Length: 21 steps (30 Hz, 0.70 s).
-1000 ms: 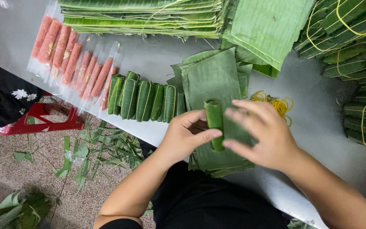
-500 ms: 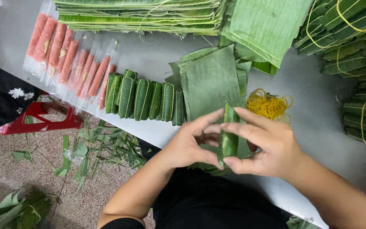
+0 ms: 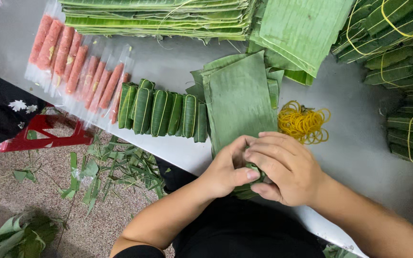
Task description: The person wraps meat rolls in banana leaves. They fold a cut banana leaf piece around a meat roll, roll it into a cylinder, secure it with a yellow rubber band, and place the finished wrapped roll in a row on the table, repeating the cycle for successive rolls.
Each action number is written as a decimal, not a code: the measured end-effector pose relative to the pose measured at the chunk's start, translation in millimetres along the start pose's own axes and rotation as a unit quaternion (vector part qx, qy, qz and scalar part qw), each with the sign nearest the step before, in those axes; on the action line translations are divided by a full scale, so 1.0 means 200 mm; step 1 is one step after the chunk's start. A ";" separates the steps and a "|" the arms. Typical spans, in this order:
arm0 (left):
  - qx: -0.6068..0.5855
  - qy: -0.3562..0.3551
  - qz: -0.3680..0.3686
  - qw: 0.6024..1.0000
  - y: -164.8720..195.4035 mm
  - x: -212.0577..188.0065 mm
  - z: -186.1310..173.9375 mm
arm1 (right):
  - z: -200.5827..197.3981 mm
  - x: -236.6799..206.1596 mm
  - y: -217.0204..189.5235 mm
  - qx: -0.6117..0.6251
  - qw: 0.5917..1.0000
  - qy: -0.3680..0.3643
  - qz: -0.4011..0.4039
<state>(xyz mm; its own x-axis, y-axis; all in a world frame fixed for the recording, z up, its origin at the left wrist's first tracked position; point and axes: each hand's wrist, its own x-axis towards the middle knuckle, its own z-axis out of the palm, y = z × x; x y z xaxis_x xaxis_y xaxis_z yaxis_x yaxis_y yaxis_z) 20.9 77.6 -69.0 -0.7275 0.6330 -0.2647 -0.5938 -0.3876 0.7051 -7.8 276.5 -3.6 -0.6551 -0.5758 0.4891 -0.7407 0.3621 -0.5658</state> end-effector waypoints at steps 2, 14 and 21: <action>-0.044 -0.015 0.011 0.999 -0.01 0.00 0.01 | 0.01 -0.02 0.00 0.024 1.000 0.000 0.008; -0.101 -0.067 -0.041 0.992 -0.06 0.00 -0.02 | -0.03 0.05 -0.10 0.073 0.995 0.040 0.050; -0.111 -0.084 -0.088 0.986 0.01 -0.02 0.02 | -0.04 0.00 -0.03 0.029 0.999 0.001 0.015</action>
<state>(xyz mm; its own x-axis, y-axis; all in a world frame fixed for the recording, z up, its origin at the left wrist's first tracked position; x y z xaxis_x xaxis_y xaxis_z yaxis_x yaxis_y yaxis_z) 23.3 77.1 -64.7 -0.5496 0.7987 -0.2450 -0.7806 -0.3866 0.4911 -4.7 281.6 4.9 -0.6767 -0.5646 0.4726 -0.7113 0.3355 -0.6177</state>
